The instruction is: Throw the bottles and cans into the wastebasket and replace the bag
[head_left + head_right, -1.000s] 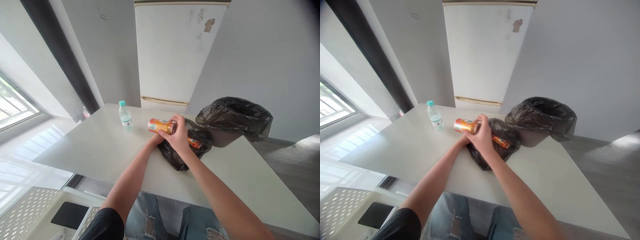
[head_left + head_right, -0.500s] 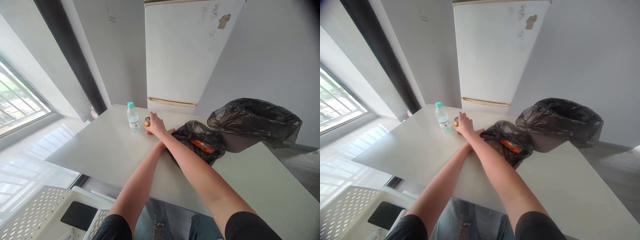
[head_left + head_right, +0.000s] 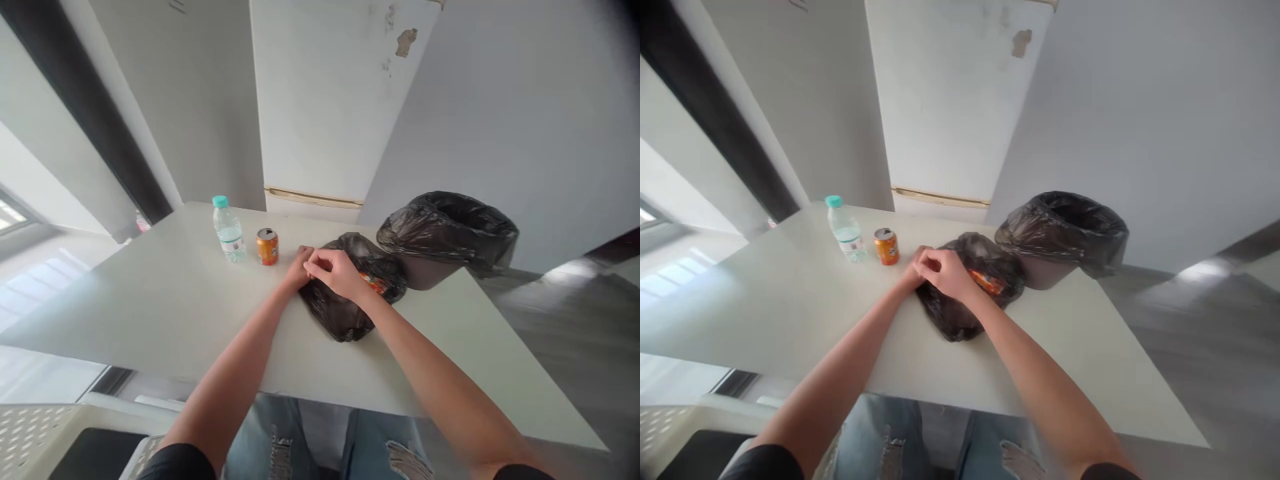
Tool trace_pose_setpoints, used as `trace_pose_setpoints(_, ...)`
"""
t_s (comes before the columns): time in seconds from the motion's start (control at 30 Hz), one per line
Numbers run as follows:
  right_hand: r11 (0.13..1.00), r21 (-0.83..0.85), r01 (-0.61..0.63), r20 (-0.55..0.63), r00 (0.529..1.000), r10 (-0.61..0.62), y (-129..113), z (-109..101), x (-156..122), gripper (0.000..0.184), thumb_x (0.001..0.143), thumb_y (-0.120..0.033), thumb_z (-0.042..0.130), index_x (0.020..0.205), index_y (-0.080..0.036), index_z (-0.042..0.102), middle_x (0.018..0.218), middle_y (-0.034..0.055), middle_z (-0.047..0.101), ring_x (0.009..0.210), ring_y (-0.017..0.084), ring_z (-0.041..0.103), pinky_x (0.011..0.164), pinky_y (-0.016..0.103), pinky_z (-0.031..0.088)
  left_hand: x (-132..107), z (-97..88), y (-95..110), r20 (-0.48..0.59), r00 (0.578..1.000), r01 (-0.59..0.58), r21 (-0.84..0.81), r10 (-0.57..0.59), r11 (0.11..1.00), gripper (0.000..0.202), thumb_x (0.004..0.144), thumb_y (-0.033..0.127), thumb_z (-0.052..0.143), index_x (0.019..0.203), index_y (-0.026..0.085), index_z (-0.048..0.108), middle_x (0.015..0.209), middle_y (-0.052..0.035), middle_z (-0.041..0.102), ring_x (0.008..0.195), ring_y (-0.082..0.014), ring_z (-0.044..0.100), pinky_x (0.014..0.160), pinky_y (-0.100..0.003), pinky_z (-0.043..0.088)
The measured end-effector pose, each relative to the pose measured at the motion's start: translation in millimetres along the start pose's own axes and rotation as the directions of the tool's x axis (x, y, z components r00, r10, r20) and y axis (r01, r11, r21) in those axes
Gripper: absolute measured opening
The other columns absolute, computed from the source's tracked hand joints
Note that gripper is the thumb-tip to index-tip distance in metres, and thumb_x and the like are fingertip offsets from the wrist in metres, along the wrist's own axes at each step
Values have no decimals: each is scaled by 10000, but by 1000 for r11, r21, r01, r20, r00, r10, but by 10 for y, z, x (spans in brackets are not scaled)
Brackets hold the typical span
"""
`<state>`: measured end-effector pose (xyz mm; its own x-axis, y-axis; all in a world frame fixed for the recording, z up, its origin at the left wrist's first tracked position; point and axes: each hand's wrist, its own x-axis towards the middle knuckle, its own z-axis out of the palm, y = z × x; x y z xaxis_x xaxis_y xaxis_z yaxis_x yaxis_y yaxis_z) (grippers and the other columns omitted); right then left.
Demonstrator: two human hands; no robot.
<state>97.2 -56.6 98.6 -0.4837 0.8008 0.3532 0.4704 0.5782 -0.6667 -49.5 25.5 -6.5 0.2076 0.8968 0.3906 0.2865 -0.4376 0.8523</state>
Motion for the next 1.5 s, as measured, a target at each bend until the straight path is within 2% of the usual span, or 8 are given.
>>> trace_pose_setpoints(0.1, 988, -37, -147, 139, 979, 151, 199, -262, -472, 377, 1024, -381, 591, 692, -211, 644, 658, -9, 684, 605, 149, 614, 665, 294, 490, -20, 49, 22, -11, 999, 35, -82, -36, 996, 237, 905, 206, 589, 1106, 184, 710, 1218, -111, 686, 1233, -286, 610, 1161, -456, 467)
trace_pose_setpoints(0.3, 980, -200, -22, -299, 953, -40, 604, -195, -779, 219, 1009, -290, 610, 817, -230, 694, 940, 50, 781, 904, 229, 711, 891, 393, 568, -12, 2, 68, -59, 982, 154, -324, -182, 934, 414, 923, 457, 560, 1157, 170, 745, 1208, -94, 759, 1257, -327, 626, 1169, -466, 460)
trace_pose_setpoints(0.43, 957, -290, 1, -336, 936, -103, 728, -186, -812, 170, 1016, -220, 567, 979, -220, 733, 1159, 88, 769, 1103, 265, 683, 1010, 435, 563, -30, -12, 128, -64, 959, 208, -502, -276, 840, 443, 862, 501, 648, 1110, 152, 765, 1127, -101, 783, 1202, -339, 662, 1109, -473, 513)
trace_pose_setpoints(0.57, 893, -414, -177, -390, 921, 2, 781, -273, -844, 237, 969, -239, 612, 1172, -189, 723, 1171, 134, 748, 1105, 337, 644, 1004, 504, 552, -54, -12, 172, 15, 958, 229, -636, -285, 737, 431, 783, 417, 741, 1122, 152, 759, 1095, -100, 788, 1150, -330, 693, 1056, -453, 545)
trace_pose_setpoints(0.87, 813, -331, -479, -513, 814, 271, 1032, -368, -841, 484, 1065, -545, 385, 1077, -164, 683, 1112, 200, 710, 1117, 383, 582, 1024, 538, 488, -70, 10, 5, 50, 920, 342, -586, -388, 735, 386, 788, 448, 752, 1024, 142, 760, 967, -79, 788, 1070, -335, 712, 963, -415, 568)
trace_pose_setpoints(1.1, 831, -157, -534, -613, 713, 342, 1182, -413, -819, 368, 978, -399, 448, 1088, -160, 705, 1176, 190, 697, 1121, 358, 556, 1092, 540, 424, -66, 7, -17, 69, 924, 353, -530, -375, 771, 428, 824, 520, 730, 1036, 151, 770, 1018, -85, 798, 1150, -339, 690, 1025, -409, 549)
trace_pose_setpoints(1.27, 834, -100, -542, -605, 699, 381, 1229, -478, -816, 410, 998, -478, 450, 1121, -208, 734, 1184, 128, 730, 1088, 313, 594, 1058, 476, 462, -51, 11, 25, 60, 917, 362, -540, -395, 760, 433, 810, 519, 735, 1031, 149, 778, 998, -87, 799, 1112, -341, 713, 992, -410, 575)
trace_pose_setpoints(1.5, 767, -79, -637, -570, 660, 489, 1282, -545, -834, 404, 911, -265, 448, 1166, -194, 754, 1118, 134, 744, 1168, 338, 562, 1102, 486, 452, -31, 2, 15, -22, 881, 368, -596, -473, 714, 358, 797, 445, 747, 1010, 158, 767, 976, -68, 800, 1104, -321, 728, 971, -382, 599)
